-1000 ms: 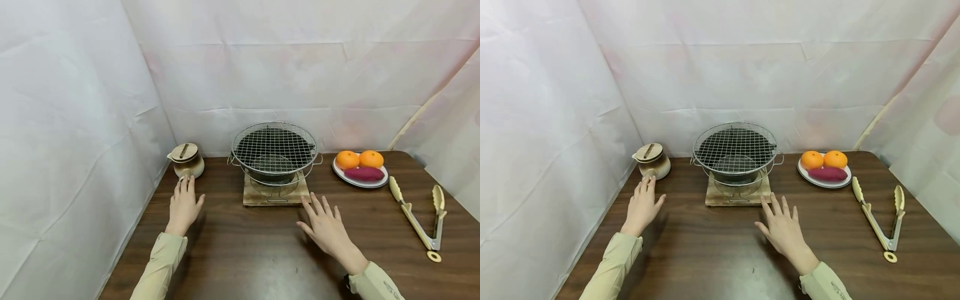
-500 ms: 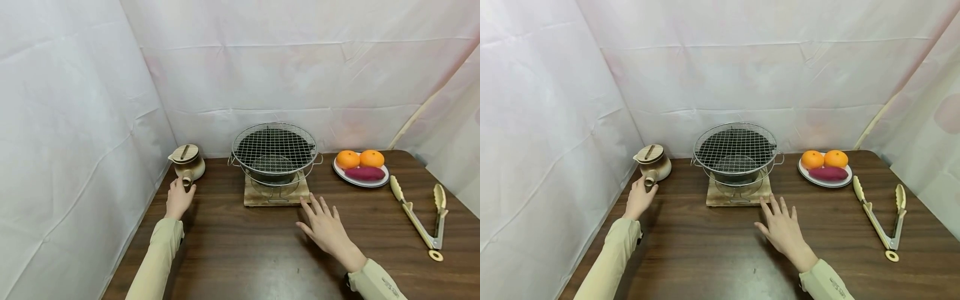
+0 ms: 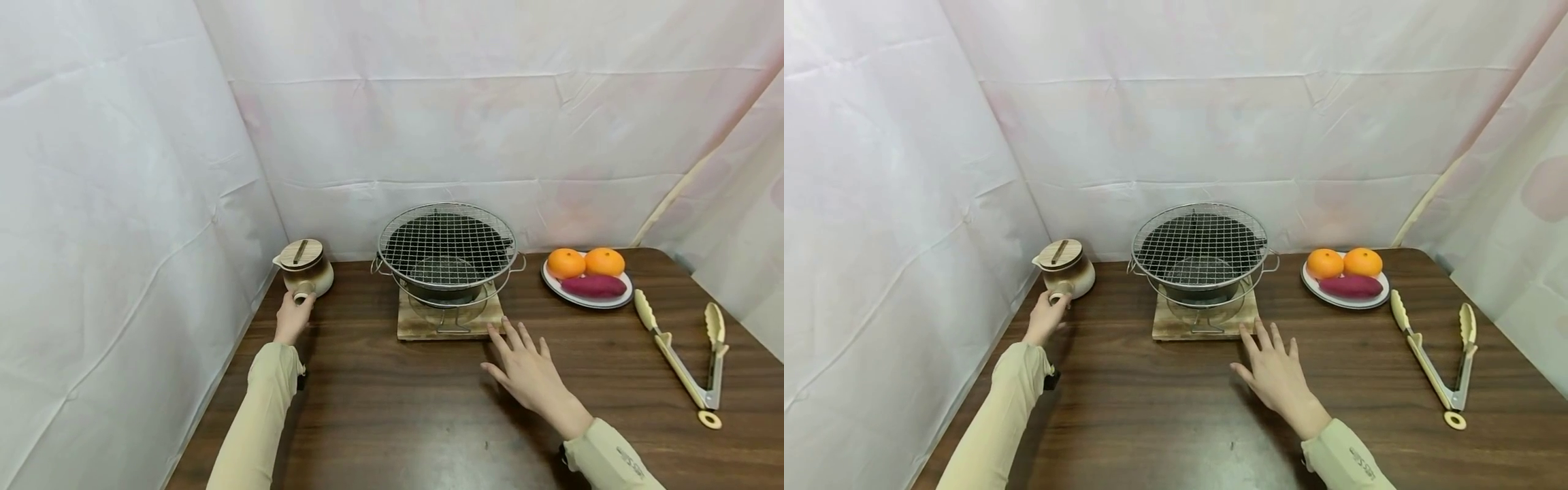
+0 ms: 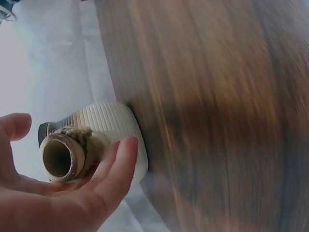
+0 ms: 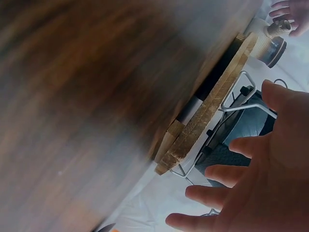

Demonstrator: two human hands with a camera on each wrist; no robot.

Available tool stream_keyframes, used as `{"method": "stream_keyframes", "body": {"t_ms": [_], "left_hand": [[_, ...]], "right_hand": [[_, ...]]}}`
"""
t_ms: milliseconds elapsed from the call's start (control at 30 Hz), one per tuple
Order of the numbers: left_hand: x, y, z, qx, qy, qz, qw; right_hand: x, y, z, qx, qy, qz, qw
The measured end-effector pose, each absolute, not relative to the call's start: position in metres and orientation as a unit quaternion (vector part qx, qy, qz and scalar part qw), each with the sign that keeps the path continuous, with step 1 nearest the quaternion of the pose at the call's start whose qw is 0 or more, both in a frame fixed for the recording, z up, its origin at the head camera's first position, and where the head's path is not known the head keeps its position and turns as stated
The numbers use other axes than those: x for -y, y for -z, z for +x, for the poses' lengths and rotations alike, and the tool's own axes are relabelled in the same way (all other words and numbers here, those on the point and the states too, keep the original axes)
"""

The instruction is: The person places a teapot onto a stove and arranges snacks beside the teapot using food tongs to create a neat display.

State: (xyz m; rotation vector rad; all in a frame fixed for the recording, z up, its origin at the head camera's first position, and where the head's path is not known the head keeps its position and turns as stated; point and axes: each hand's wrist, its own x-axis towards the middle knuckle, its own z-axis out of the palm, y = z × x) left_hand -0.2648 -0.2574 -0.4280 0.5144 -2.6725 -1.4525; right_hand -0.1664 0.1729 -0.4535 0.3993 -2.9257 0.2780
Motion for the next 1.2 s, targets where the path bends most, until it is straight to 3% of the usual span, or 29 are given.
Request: {"method": "stream_keyframes", "body": {"t_ms": [500,1200], "left_hand": [[0.258,0.421,-0.284,0.672,0.71,0.207,-0.027],[0.262,0.413,-0.296,0.572,0.777,0.258,-0.044]], "right_hand": [[-0.172,0.456,-0.174,0.984,-0.101,0.134,0.063],[-0.168,0.457,-0.18,0.984,-0.101,0.137,0.049]]}}
